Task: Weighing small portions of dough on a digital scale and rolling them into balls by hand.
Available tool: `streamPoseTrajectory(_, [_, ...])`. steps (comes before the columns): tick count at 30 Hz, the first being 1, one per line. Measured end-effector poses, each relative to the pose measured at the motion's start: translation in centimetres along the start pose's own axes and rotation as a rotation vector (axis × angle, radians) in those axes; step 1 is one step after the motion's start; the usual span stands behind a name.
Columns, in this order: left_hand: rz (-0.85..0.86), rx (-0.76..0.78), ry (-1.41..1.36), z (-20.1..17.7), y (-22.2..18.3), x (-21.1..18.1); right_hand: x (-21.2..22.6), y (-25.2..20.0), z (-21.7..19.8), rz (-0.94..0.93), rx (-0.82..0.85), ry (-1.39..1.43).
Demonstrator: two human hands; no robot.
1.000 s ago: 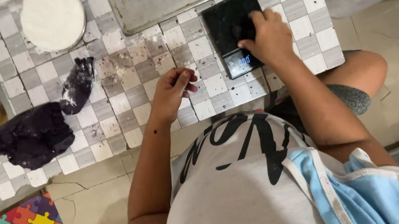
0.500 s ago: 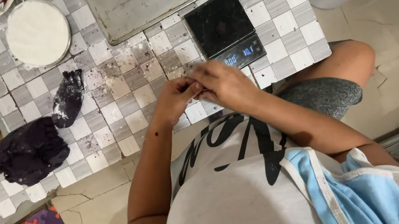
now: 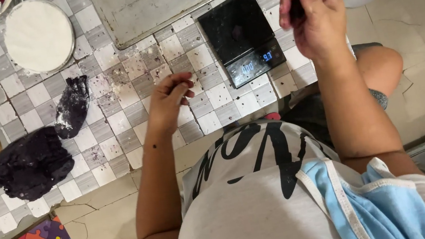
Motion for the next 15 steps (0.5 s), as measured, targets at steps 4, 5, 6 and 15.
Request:
streamPoseTrajectory(4, [0.058, 0.044, -0.075, 0.7, 1.1, 1.4, -2.0, 3.0, 0.5, -0.544, 0.318, -0.974])
streamPoseTrajectory(5, [0.078, 0.052, -0.057, 0.6, 1.2, 1.5, -3.3, 4.1, 0.5, -0.657, 0.485, -1.361])
streamPoseTrajectory(6, [0.079, 0.045, -0.061, 0.6, 1.3, 1.9, -3.8, 3.6, 0.5, -0.659, 0.492, -1.358])
streamPoseTrajectory(15, [0.03, 0.045, -0.061, 1.0, 2.0, 2.3, -7.9, 0.2, 1.7, -0.386, 0.568, -1.759])
Point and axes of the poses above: each hand's wrist, its own y-axis towards the middle knuckle, its own z-axis out of the palm, x = y × z, the point moved 2 cm from there along y, towards the middle knuckle, and after that the axes turned 10 degrees about y, right-handed, at the moved point
